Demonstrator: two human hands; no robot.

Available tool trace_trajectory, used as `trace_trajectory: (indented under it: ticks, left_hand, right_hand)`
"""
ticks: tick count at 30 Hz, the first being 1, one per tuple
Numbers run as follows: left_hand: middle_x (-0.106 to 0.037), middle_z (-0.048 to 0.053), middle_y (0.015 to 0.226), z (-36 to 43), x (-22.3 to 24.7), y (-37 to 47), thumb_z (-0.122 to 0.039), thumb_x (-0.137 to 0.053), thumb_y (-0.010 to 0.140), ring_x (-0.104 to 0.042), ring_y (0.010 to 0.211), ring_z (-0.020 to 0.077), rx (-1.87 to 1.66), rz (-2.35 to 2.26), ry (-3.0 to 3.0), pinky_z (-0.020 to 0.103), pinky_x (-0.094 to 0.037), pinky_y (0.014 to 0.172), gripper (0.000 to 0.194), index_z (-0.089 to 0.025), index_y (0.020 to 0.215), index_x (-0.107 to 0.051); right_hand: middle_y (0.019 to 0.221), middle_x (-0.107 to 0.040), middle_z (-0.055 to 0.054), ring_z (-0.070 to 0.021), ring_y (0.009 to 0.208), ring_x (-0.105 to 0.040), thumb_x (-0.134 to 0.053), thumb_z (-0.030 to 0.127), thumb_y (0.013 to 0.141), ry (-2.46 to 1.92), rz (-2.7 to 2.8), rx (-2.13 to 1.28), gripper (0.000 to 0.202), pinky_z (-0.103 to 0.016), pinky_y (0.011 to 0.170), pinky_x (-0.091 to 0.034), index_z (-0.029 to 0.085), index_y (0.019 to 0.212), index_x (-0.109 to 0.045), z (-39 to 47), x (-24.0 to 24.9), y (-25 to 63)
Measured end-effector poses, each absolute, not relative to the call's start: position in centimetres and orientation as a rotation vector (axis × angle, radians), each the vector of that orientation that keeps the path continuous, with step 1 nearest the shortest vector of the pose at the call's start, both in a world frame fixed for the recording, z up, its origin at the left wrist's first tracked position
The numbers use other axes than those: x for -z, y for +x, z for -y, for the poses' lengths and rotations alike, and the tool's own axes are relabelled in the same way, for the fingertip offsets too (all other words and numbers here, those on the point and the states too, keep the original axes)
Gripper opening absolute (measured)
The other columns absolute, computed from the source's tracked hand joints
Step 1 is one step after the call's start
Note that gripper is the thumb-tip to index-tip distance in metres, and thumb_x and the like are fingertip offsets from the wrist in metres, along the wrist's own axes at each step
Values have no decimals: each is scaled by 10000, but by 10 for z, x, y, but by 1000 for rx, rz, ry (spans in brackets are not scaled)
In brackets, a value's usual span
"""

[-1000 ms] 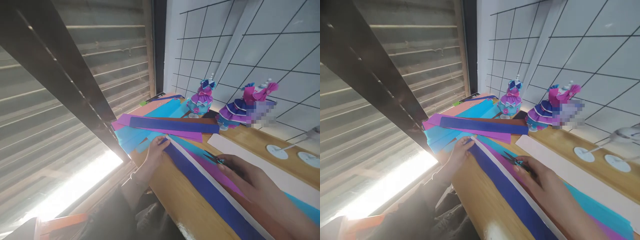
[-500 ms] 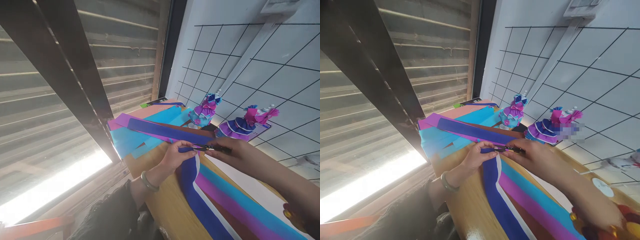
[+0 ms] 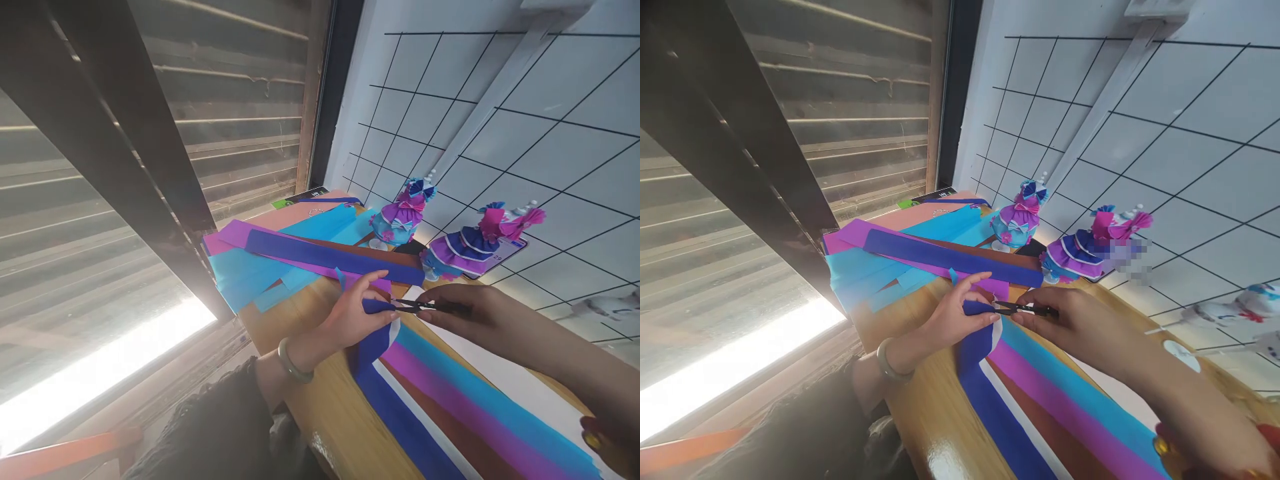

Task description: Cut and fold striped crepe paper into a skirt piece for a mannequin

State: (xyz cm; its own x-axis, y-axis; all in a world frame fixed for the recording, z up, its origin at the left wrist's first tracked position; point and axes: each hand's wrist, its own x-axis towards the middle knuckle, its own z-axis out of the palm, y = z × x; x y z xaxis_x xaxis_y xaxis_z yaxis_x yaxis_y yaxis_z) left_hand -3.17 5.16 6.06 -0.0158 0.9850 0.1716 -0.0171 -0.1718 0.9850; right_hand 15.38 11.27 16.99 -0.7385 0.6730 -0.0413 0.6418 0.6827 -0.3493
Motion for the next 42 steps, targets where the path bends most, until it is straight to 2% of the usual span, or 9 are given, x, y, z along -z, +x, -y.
trace_trajectory:
  ticks: [3,8,16,21,25,35,42]
  left_hand:
    - [-656,15,885,-49,-64,-31,-323,-706,719,-614,964,206,-1324,-1111,1322,361,-429,880,693,-290,1343,-407]
    - [-644,9,897,-48,-63,-28,-337,-715,715,-603,998,206,-1287,-1071,1313,362,-431,879,724,-321,1357,-379]
    - [-664,33,931,-46,-64,-28,-372,-724,706,-623,958,219,-1258,-1076,1290,371,-437,869,737,-310,1360,-387]
    - [-666,26,897,-45,-66,-28,-382,-720,706,-635,911,212,-1243,-1062,1280,344,-463,809,730,-310,1356,-395]
    - [-668,13,895,-43,-67,-27,-382,-715,714,-636,923,209,-1242,-1055,1277,348,-463,829,715,-332,1350,-394]
    - [-668,49,928,-40,-68,-26,-362,-727,707,-632,993,246,-1294,-1031,1290,414,-451,903,704,-300,1340,-424]
    - [-667,38,916,-38,-72,-27,-361,-727,710,-629,997,228,-1256,-1037,1310,402,-451,916,687,-299,1328,-434]
  right_hand:
    - [784,-683,-23,-149,585,-572,-484,536,865,-1103,2874,-669,349,-276,529,-427,282,987,-690,-110,-171,152]
    - [774,-678,-21,-143,573,-562,-491,539,860,-1129,2871,-685,346,-262,496,-387,276,967,-689,-108,-169,152]
    - [741,-655,-22,-142,570,-545,-435,555,883,-1126,2898,-657,383,-268,512,-392,259,875,-678,-104,-170,151]
    - [715,-663,-8,-135,541,-546,-430,581,874,-1221,2843,-661,401,-269,502,-396,277,908,-690,-100,-171,150]
    - [782,-685,-7,-143,608,-584,-441,578,871,-1237,2828,-661,396,-271,550,-432,277,938,-689,-98,-170,151]
    - [708,-646,5,-137,578,-539,-417,589,873,-1304,2805,-738,406,-269,540,-405,272,910,-667,-94,-166,155]
    - [719,-661,-19,-147,590,-558,-440,534,886,-1240,2770,-764,376,-265,543,-423,243,926,-675,-92,-162,159]
